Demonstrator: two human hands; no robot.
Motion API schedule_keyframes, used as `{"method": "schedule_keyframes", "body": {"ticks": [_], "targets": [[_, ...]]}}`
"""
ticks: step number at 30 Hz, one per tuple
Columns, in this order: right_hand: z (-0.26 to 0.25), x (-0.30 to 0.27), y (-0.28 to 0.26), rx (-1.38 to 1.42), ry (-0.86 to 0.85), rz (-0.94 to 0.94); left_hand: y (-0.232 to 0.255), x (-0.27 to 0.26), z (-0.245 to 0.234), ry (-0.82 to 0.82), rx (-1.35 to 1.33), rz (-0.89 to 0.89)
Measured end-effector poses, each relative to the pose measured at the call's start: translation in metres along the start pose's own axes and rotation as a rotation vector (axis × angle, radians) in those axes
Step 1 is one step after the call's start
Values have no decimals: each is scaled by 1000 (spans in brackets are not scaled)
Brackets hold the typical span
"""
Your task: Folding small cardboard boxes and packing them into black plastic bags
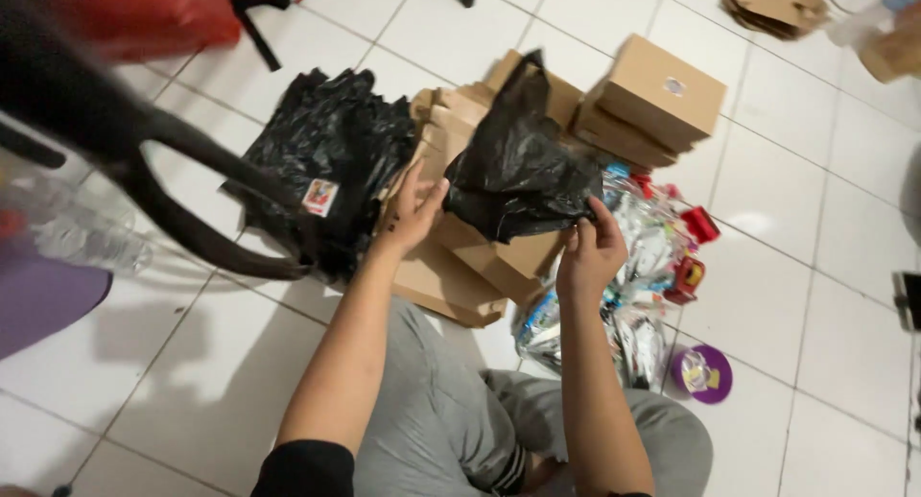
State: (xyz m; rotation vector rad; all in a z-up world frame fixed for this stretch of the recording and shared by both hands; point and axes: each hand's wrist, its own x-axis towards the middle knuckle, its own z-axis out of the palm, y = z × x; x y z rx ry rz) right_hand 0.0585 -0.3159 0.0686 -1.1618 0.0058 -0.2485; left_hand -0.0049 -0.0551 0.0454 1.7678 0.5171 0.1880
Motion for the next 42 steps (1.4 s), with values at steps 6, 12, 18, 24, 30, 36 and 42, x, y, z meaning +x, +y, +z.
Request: {"method": "schedule_keyframes", "body": {"ticks": [6,12,18,24,30,36,42], "targets": [[-74,-25,-1,-150,-59,-51,124,-82,46,-264,476,180],[-141,-49,25,-232,-356,92,39,-57,128,-384,584,218],[-171,-55,38,-208,-382,225,83,-82,109,-375,736,281],[-146,-46,10,-74,-411,266,62,-63,111,-553,892,164],[-135,-35,-12,29,-449,328,82,-60,112,-364,827,127],[-144,-32,-5,-30,-465,388,30,-38,120,-150,607,196],[-206,0,43,-744,-135,162,54,-51,115,-63,517,219]]}}
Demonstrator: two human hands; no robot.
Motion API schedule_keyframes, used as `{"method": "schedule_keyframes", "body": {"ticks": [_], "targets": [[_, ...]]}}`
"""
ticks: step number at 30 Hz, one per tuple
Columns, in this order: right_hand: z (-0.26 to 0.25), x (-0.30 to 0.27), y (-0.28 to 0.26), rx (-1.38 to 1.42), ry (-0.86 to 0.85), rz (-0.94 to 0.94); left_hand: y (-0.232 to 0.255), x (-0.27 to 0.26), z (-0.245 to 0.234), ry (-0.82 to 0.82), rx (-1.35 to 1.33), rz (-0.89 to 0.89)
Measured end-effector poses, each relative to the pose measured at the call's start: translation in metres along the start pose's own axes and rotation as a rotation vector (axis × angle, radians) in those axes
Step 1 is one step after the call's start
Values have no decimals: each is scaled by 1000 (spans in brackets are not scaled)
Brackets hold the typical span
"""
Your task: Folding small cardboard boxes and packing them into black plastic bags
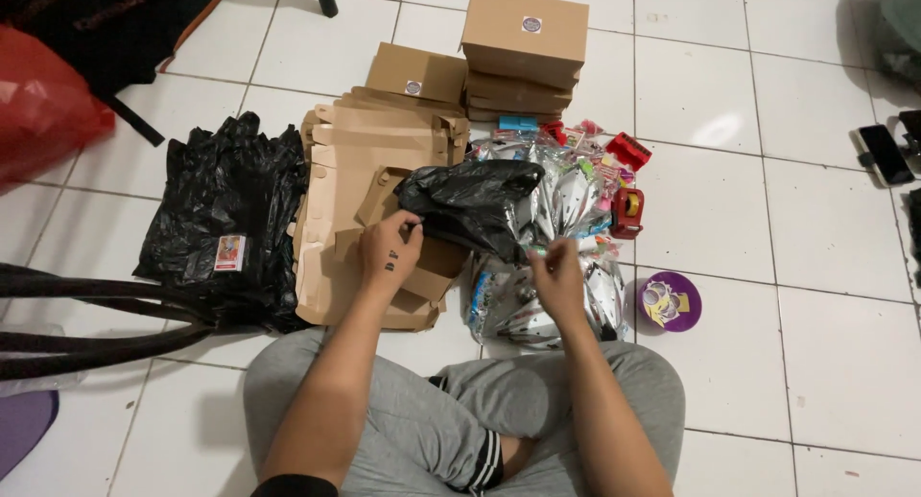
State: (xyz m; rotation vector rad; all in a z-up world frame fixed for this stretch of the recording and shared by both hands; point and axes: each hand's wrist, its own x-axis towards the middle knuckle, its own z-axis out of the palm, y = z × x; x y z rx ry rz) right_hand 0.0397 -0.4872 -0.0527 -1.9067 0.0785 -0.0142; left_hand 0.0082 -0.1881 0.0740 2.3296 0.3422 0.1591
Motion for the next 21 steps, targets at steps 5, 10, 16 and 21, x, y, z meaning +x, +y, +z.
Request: {"method": "schedule_keyframes", "body": {"ticks": [5,10,16,21], "targets": [[-2,-15,-65,113,-86,143,-5,1,4,21,-43,9],[8,-16,-63,234,-241,185,-9,4,1,21,-57,-20],[6,-5,-22,-2,-394,145,-27,12,15,-47,-229,-94],[8,4,1,8,-271,105,-50,21,32,23,-83,-124]]}}
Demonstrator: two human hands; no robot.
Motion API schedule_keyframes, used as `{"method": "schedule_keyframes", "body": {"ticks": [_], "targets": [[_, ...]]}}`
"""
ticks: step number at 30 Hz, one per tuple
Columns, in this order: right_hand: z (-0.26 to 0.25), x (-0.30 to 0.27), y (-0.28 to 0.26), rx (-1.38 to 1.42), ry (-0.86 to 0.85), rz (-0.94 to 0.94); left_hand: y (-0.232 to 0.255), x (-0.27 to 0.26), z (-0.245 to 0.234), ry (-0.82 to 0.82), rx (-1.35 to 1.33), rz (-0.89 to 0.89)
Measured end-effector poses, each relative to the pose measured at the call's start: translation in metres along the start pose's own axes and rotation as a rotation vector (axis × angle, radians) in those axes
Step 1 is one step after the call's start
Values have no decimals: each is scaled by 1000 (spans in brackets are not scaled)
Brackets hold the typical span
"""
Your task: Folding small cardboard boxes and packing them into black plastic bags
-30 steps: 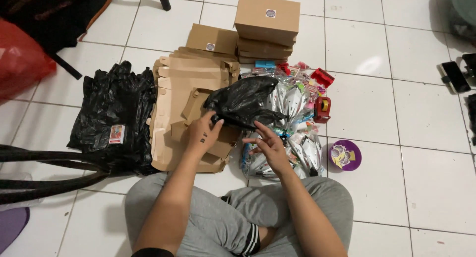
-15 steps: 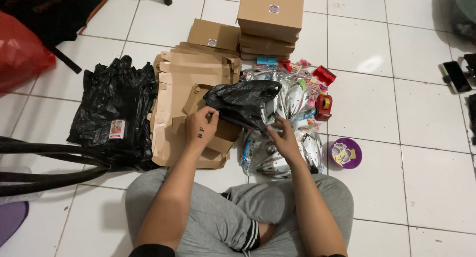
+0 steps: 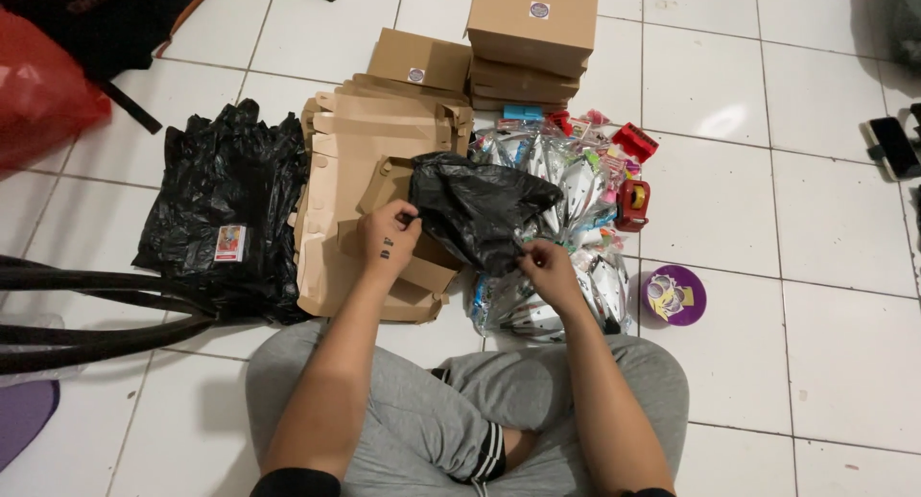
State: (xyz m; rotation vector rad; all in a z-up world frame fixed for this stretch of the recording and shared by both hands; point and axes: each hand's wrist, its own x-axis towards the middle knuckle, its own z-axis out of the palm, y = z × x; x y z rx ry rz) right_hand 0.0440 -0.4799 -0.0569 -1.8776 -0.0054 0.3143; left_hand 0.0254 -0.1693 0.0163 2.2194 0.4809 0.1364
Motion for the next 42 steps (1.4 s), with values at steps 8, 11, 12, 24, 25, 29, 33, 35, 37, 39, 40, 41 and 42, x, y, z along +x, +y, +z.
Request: {"method": "schedule_keyframes", "body": {"ticks": [8,11,12,24,25,29,33,35,37,39,40,41,42], "targets": [[-30,-16,-35,-12,532,-286,38,-19,-38,392,75,198],[-37,-24,-58,281,426,-368,31,-9,-35,407,-104,205],[-38,-28,-66,468,287,-388,29,-5,-33,360,-264,171],[-37,-39,-68,81,-189,147,22,0,-34,-11,-1169,-35],[-36,-36,-65,81,-194,150,28,-3,-39,-7,-1168,-39],[-33,-30,-56,210,-229,107,38,-8,-47,-104,-1268,7],[-32,-25,-49,218,154,-182,40,-11,-55,-248,-1237,129],[-37,-25,-52,192,257,-304,30,-11,-56,-365,-1211,187],[-39,-26,-53,164,360,-428,23,-9,-58,-481,-1183,248],[-38,-27,-51,236,332,-445,16,-6,-60,-494,-868,245],[-37,-28,-51,237,333,-444,14,-3,-55,-495,-867,245],[-36,-28,-51,250,306,-423,12,0,-50,-430,-756,309],[-35,-29,-52,262,279,-402,9,2,-44,-366,-644,371]]}}
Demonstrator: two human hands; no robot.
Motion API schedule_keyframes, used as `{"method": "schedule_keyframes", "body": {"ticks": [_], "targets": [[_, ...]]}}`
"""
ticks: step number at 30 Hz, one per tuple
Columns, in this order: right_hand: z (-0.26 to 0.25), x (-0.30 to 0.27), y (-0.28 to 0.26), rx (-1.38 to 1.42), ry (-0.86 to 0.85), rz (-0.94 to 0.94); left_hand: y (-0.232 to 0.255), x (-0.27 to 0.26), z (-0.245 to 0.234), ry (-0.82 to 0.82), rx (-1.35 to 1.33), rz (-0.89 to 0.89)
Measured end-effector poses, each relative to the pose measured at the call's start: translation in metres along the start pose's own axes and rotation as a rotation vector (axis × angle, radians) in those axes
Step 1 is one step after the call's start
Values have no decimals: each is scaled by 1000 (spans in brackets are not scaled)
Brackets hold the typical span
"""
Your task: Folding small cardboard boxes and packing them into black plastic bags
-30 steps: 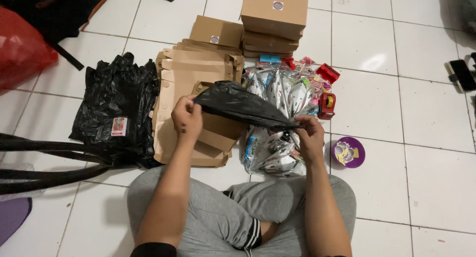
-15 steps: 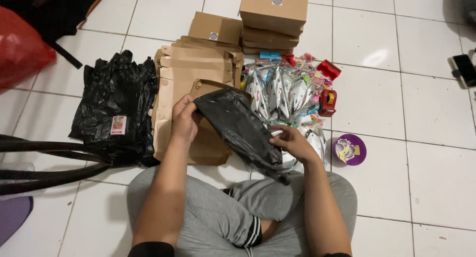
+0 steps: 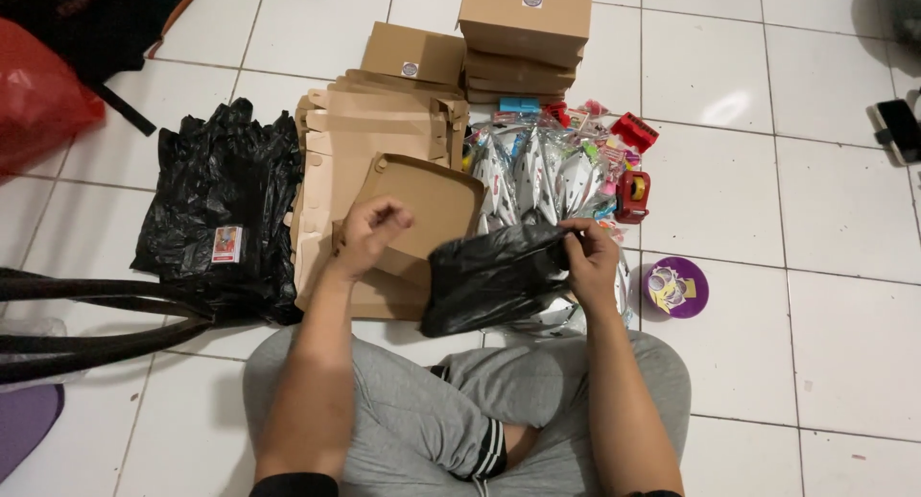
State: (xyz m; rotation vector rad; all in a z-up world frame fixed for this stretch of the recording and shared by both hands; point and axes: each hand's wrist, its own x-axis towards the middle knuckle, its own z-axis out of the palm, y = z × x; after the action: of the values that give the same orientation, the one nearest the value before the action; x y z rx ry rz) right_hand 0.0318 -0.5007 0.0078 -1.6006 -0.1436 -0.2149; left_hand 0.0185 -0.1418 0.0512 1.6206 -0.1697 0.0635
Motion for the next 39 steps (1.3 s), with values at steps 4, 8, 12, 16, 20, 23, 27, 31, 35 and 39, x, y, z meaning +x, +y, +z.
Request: {"method": "schedule_keyframes", "body": {"ticks": [4,8,12,16,20,23,27,31,35,39], "targets": [[2,1,1,-4,-18,34,14,-2,21,-127,-72,68],[4,0,-7,-41,7,55,41,-9,36,-370,152,-7],[6,2,-10,-66,46,60,71,-11,50,-447,267,-58],[8,1,-14,-68,69,70,70,-14,54,-477,285,-58],[9,1,-13,-81,85,78,74,-16,52,-484,406,-115],[7,2,-13,-78,87,81,84,-13,51,-505,485,-185],[11,1,-20,-81,91,89,81,-12,53,-549,637,-218],[7,4,-16,-100,66,74,77,-16,51,-504,570,-255],[-12,8,-1,-285,102,127,75,-21,40,-394,268,-133],[-19,14,-15,-100,307,133,63,-9,19,-228,-118,-149]]}}
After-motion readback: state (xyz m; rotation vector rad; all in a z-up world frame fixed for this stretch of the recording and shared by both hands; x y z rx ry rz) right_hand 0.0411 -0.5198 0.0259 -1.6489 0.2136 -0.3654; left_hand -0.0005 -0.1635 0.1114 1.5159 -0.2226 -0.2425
